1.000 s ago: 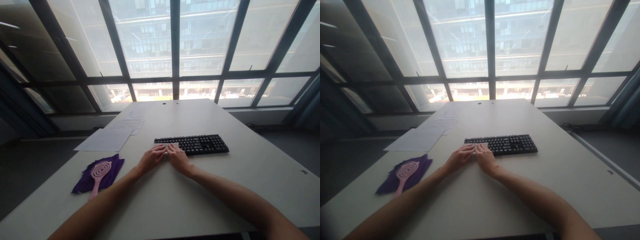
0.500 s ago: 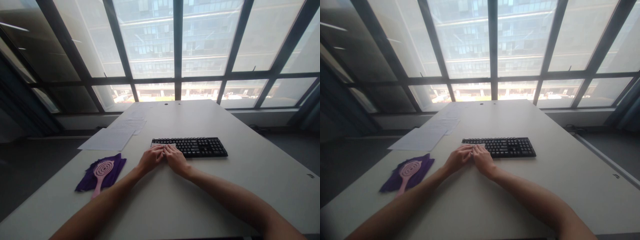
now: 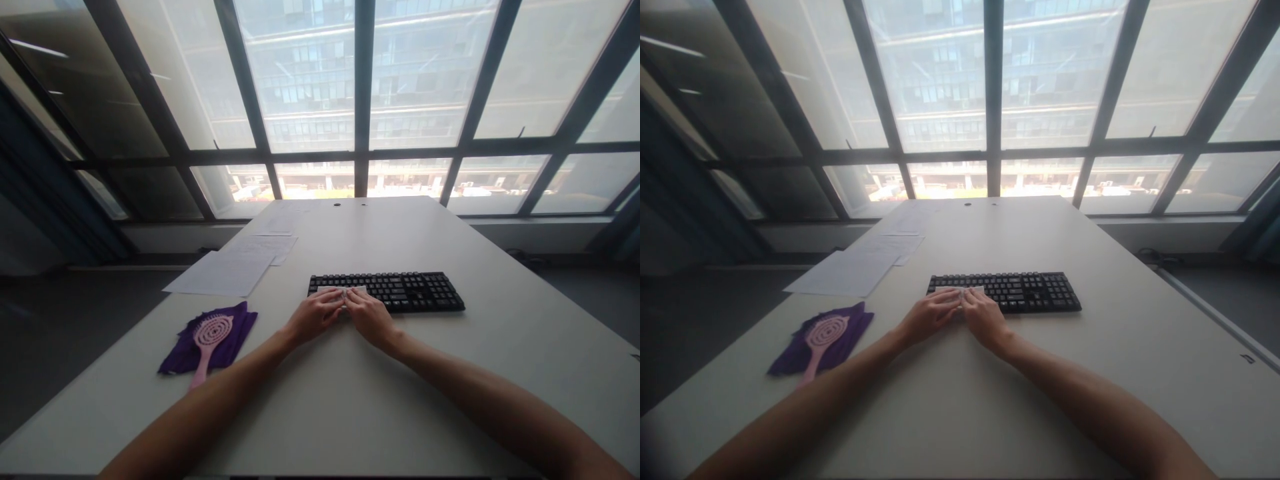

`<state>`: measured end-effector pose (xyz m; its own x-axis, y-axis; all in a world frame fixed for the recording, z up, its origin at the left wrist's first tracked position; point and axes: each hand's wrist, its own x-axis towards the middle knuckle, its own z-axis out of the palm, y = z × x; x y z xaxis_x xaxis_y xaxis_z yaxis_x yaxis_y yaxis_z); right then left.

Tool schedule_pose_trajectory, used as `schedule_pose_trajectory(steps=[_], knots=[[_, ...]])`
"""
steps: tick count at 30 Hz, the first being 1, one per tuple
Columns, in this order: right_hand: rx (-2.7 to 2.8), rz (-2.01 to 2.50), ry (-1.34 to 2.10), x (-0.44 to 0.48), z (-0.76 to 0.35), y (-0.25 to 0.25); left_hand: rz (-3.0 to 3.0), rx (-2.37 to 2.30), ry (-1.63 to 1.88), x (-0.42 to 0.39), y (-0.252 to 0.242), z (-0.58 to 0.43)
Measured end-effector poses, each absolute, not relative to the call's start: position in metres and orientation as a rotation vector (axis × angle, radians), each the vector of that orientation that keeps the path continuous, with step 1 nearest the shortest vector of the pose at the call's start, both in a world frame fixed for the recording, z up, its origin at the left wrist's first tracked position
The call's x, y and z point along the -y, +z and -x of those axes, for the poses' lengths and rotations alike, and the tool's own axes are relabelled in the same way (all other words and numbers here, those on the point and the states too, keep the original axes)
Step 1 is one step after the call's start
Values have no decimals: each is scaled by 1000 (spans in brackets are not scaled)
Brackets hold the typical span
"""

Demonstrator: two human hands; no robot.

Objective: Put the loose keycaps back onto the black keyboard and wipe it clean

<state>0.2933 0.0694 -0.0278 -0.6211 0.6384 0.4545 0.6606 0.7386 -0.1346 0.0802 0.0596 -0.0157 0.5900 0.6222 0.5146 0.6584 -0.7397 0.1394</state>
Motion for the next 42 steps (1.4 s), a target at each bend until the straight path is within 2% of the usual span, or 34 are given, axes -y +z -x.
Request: schedule_pose_trajectory(steps=[21,42], knots=[[2387,990,-23,-63,-302,-23,2758,1089,-907,-66,-19,-86],[2405,1051,-27,-64,-296,-31,2717,1217,-749,-64,-19,-88]])
